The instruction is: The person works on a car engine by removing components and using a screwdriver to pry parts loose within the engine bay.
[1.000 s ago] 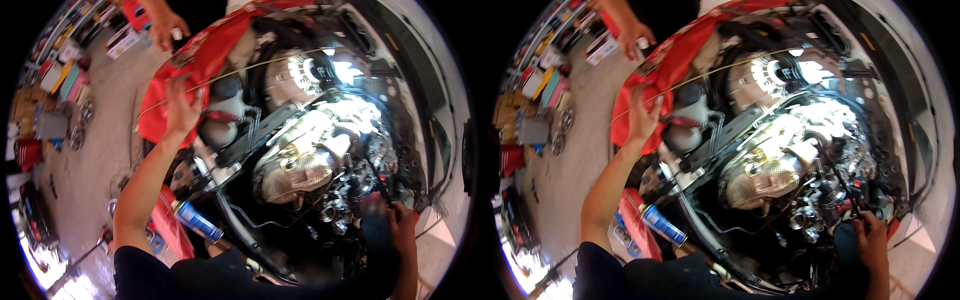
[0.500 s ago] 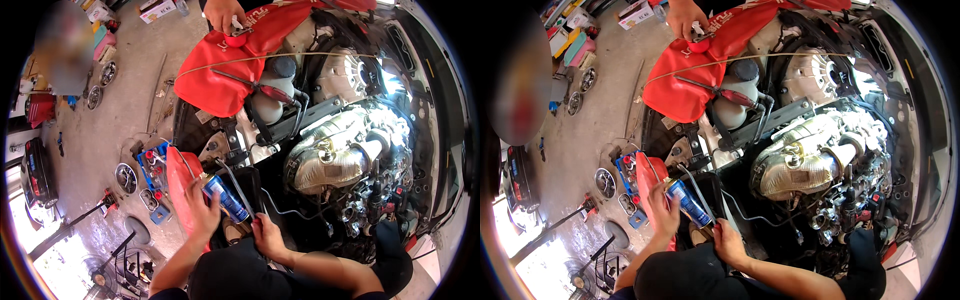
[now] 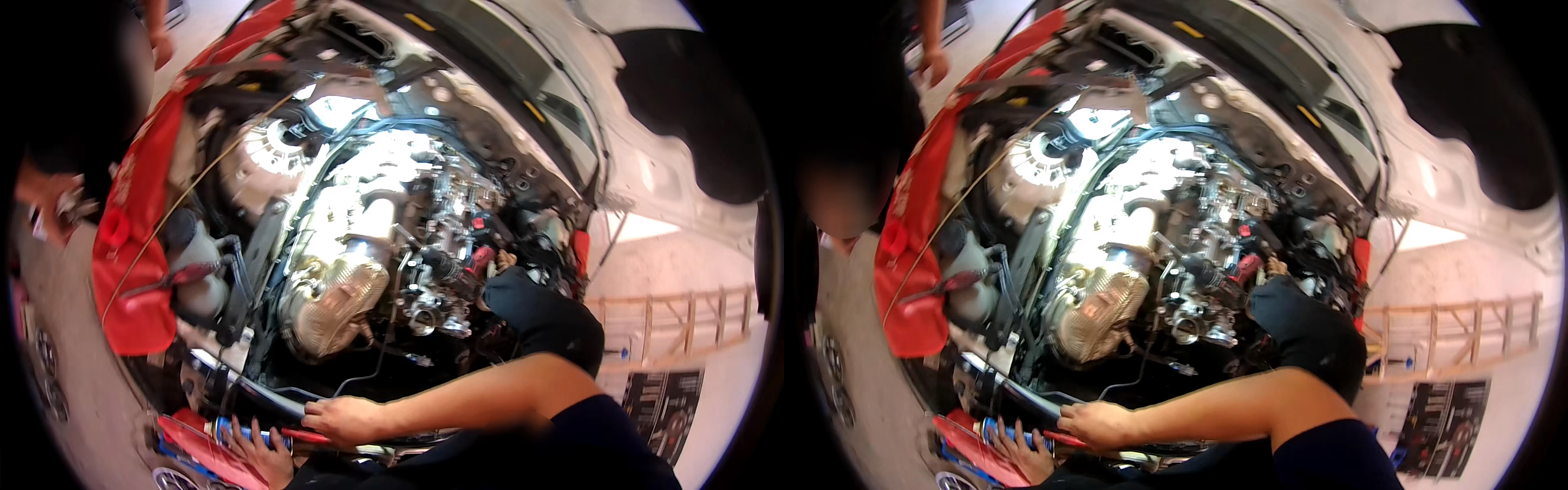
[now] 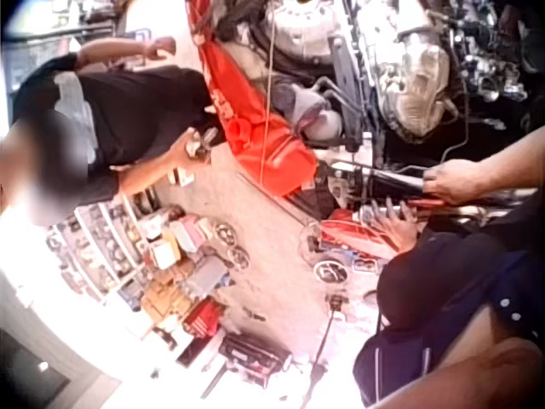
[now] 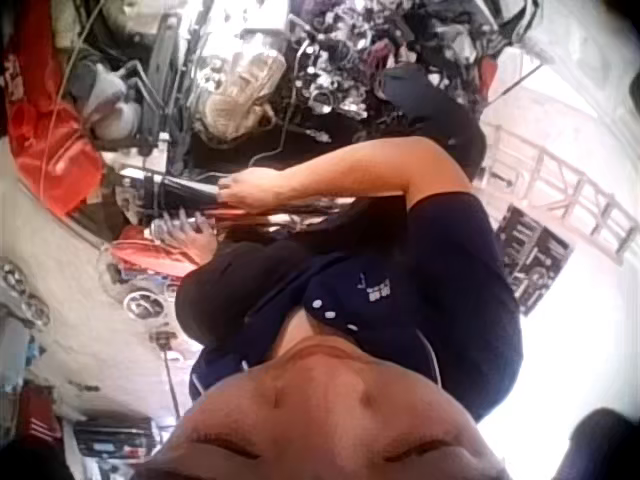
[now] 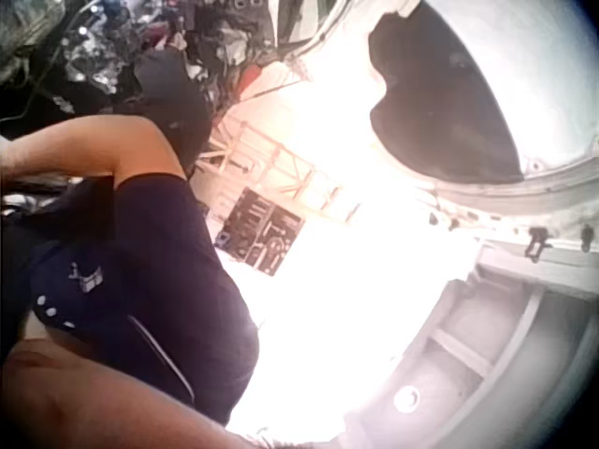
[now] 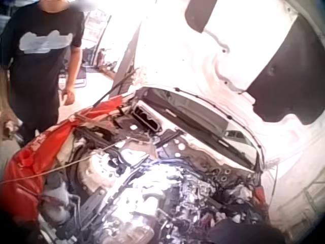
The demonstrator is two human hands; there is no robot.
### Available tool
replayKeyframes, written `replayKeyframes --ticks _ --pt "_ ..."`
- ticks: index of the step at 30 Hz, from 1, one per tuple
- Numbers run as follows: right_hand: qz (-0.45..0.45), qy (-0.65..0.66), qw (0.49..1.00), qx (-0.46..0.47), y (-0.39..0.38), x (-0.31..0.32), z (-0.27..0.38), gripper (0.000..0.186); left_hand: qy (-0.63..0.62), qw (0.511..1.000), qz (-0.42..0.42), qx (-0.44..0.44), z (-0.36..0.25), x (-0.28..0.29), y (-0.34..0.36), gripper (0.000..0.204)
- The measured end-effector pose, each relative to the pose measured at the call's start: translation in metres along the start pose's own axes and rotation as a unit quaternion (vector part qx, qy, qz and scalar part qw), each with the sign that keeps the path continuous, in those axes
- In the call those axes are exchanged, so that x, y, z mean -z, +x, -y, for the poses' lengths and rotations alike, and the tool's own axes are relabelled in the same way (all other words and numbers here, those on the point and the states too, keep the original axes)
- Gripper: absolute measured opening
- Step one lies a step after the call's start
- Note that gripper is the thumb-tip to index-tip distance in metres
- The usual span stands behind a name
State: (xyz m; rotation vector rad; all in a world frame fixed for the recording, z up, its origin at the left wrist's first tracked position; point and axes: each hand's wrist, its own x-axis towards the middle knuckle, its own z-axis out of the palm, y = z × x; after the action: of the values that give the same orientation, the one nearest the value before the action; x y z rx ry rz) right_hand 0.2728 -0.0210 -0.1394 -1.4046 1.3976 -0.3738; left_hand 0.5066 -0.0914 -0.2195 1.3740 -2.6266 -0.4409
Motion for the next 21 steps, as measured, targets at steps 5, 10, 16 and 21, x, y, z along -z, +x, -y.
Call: replayKeyframes --ticks 5,10,16,21 --pt "-0.048 -0.182 0.978 -0.091 -0.063 0.118 -0.067 0.017 -0.030 0.995 -0.034 -0.094 -0.012 0.015 0.019 0.030" --pt "-0.169 -0.242 0.901 -0.318 -0.175 0.236 -0.108 0.029 0.043 0.988 -0.056 -0.136 -0.007 0.037 0.044 0.026" --pt "-0.272 -0.344 0.805 -0.400 -0.321 0.301 -0.220 0.028 0.084 0.971 -0.008 -0.224 -0.054 0.076 0.138 0.024" --pt "-0.298 -0.315 0.798 -0.419 -0.361 0.327 -0.301 0.029 -0.054 0.945 0.128 -0.295 -0.146 0.065 0.219 0.036"
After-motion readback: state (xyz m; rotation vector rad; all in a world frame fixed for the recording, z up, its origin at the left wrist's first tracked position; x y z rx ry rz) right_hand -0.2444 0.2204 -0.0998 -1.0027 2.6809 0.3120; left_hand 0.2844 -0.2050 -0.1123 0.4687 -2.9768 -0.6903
